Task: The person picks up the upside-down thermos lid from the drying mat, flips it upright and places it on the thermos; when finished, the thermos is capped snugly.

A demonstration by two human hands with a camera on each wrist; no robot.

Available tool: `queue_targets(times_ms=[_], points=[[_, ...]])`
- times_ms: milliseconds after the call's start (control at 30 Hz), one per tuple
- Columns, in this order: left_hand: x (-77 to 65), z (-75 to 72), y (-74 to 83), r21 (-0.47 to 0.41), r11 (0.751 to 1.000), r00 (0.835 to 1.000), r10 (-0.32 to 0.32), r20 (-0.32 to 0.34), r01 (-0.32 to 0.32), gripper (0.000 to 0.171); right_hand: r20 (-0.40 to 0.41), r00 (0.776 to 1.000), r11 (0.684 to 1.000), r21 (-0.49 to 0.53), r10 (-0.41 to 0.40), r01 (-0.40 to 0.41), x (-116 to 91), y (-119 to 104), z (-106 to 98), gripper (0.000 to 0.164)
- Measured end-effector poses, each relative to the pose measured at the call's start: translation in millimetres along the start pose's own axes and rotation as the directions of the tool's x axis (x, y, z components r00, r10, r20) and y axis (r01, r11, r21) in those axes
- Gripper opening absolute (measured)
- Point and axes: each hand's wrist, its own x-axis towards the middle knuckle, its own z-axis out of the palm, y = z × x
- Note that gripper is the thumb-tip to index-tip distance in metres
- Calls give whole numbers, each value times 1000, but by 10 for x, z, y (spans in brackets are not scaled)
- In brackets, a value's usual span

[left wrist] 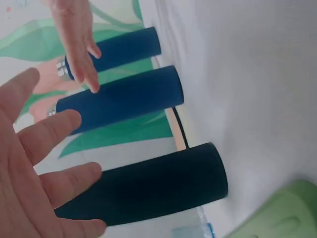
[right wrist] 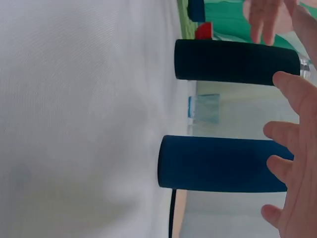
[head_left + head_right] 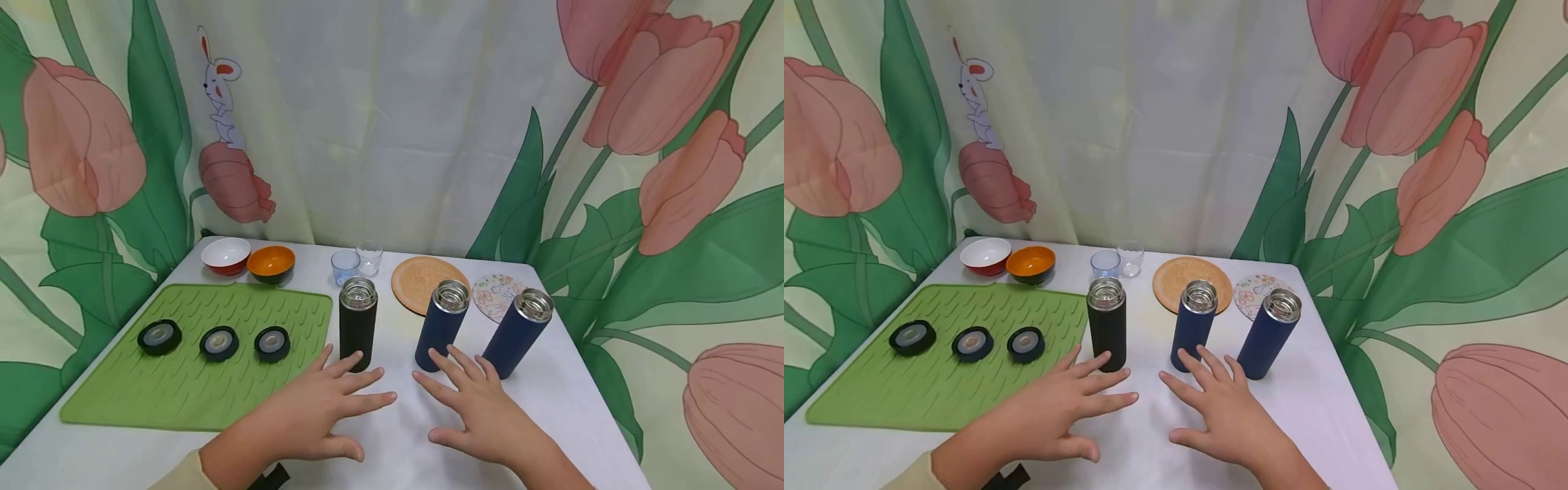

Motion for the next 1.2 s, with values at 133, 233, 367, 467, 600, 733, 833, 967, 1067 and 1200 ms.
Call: queue_targets(times_ms=[133, 233, 367, 467, 600, 733, 833, 967, 1067, 1200], points=[[-115, -12, -105, 18, 1000, 994, -11, -110, 13, 62, -19, 1000, 1000, 0, 7, -7, -27, 14, 8, 71], [-283, -102, -267, 95, 993, 952, -43, -303, 75, 42, -47, 999, 1000, 7, 4, -4, -47, 21, 5, 61], [-593, -310, -588, 67, 929, 854, -303, -422, 363, 35, -53, 998, 999, 43, 18, -16, -85, 9, -32, 45], [-882, -417, -903, -8, 813, 747, -538, -391, 582, 40, -42, 998, 997, 64, 37, -34, -136, -2, -63, 38], [-1292, -440, -1360, -68, 663, 589, -703, -400, 745, 54, -6, 996, 990, 114, 87, -86, -189, -2, -97, 37], [-1614, -424, -1672, -100, 508, 456, -831, -317, 856, 90, 31, 990, 977, 159, 138, -141, -239, 16, -118, 37], [-1760, -388, -1793, -88, 401, 379, -905, -196, 912, 117, 33, 987, 973, 165, 157, -160, -274, 31, -110, 37], [-1841, -313, -1891, -45, 307, 306, -952, -20, 951, 131, 37, 985, 968, 182, 167, -171, -296, 44, -90, 37], [-1870, -246, -1958, -14, 282, 282, -955, 89, 959, 132, 49, 985, 965, 197, 164, -171, -298, 43, -73, 37], [-1887, -192, -2047, -30, 258, 259, -962, 88, 966, 128, 36, 987, 968, 191, 158, -162, -294, 41, -59, 36]])
